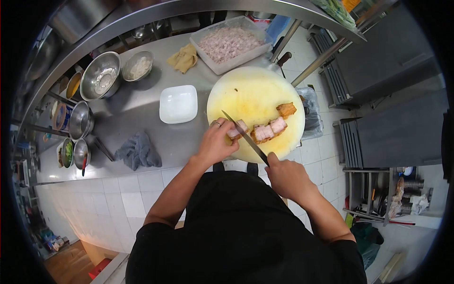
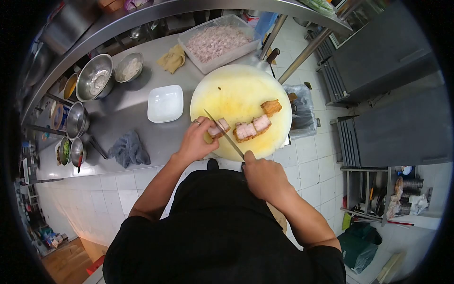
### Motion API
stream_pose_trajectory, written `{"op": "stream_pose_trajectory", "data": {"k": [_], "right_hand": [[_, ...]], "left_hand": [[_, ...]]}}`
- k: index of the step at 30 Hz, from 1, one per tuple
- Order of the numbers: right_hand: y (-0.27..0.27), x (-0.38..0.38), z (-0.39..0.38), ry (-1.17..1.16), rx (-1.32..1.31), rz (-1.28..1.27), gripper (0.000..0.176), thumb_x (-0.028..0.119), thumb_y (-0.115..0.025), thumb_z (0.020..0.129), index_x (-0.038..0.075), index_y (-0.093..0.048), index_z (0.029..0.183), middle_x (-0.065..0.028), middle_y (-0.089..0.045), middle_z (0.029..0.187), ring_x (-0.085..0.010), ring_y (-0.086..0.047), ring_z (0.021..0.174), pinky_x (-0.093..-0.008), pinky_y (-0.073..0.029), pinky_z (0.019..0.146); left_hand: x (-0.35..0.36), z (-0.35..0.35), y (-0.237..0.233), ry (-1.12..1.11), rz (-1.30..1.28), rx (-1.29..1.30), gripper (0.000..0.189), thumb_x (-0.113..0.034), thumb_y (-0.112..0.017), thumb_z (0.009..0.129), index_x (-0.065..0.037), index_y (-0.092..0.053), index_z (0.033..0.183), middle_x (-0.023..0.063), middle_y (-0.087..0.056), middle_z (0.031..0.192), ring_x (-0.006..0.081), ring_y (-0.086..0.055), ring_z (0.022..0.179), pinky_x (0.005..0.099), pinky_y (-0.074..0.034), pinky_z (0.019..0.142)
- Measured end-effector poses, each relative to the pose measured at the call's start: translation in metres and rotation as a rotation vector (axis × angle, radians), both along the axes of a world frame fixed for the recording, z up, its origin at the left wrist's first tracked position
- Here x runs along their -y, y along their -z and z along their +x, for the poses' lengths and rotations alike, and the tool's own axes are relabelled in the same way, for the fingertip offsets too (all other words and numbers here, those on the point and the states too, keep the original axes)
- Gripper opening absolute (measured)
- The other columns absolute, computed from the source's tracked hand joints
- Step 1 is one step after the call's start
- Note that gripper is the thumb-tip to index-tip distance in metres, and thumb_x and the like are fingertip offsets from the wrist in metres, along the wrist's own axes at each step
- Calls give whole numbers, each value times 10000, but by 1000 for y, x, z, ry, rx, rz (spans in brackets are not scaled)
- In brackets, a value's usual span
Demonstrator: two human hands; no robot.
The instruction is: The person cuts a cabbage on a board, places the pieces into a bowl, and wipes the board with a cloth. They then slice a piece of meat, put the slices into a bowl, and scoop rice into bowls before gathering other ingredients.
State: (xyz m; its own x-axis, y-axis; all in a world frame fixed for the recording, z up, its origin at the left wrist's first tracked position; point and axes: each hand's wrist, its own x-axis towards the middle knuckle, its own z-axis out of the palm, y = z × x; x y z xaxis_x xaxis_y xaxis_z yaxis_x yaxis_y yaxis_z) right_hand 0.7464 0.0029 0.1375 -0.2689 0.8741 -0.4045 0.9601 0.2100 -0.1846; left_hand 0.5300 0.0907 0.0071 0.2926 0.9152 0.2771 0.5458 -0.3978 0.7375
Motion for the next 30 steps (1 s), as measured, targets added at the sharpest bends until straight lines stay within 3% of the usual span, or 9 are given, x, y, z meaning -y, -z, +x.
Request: {"op": "stream_pose_trajectory", "data": {"k": [2, 5, 10, 13, 24, 27, 30], "right_hand": [[59, -11, -3, 29, -101, 61, 234, 230, -570, 987, 13, -491, 1029, -237, -682, 710, -427, -698, 666, -544, -554, 629], [74, -16, -6, 41, -139, 98, 227, 219, -569, 986, 10, -494, 1034, -232, -681, 701, -437, -692, 662, -544, -551, 630], [29, -11, -4, 72, -128, 101, 235, 234, -559, 1002, 10, -491, 1026, -228, -666, 662, -439, -681, 627, -545, -545, 606], [7, -5, -1, 60, -93, 92, 240, 241, -560, 1005, 12, -490, 1015, -223, -663, 650, -431, -681, 616, -541, -546, 599], [-25, 8, -7, -15, 62, -68, 231, 238, -570, 998, 16, -505, 999, -225, -680, 685, -409, -707, 657, -520, -565, 610], [2, -3, -10, 14, -68, -26, 228, 231, -560, 999, 10, -506, 1003, -243, -679, 704, -443, -695, 673, -548, -559, 628], [71, -17, -26, 91, -213, 84, 231, 233, -549, 1004, 8, -499, 1023, -253, -672, 703, -471, -678, 673, -574, -544, 635]], "left_hand": [[3, -1, 2, 6, -14, -1, 376, -113, -770, 722, -43, -613, 1056, 144, -614, 1051, 377, -615, 989, 441, -516, 836], [0, -1, -2, -6, -5, 5, 373, -109, -770, 730, -45, -611, 1062, 142, -609, 1064, 370, -618, 989, 440, -521, 833], [8, 0, 0, -51, -55, 135, 406, -121, -786, 725, -49, -604, 1081, 144, -584, 1107, 366, -610, 1015, 444, -525, 849], [11, -4, -1, -93, 70, 39, 424, -129, -795, 712, -49, -601, 1081, 144, -571, 1123, 370, -591, 1044, 451, -522, 863], [9, -7, 1, -56, 112, -15, 361, -118, -776, 679, -66, -616, 999, 127, -619, 1047, 363, -583, 1026, 443, -499, 867], [5, -8, 11, -47, 109, 17, 340, -102, -778, 679, -71, -619, 978, 116, -633, 1016, 359, -590, 1011, 439, -498, 852], [7, -6, 12, -50, 133, 37, 320, -91, -782, 680, -78, -618, 954, 108, -641, 981, 354, -597, 996, 435, -497, 829]]}}
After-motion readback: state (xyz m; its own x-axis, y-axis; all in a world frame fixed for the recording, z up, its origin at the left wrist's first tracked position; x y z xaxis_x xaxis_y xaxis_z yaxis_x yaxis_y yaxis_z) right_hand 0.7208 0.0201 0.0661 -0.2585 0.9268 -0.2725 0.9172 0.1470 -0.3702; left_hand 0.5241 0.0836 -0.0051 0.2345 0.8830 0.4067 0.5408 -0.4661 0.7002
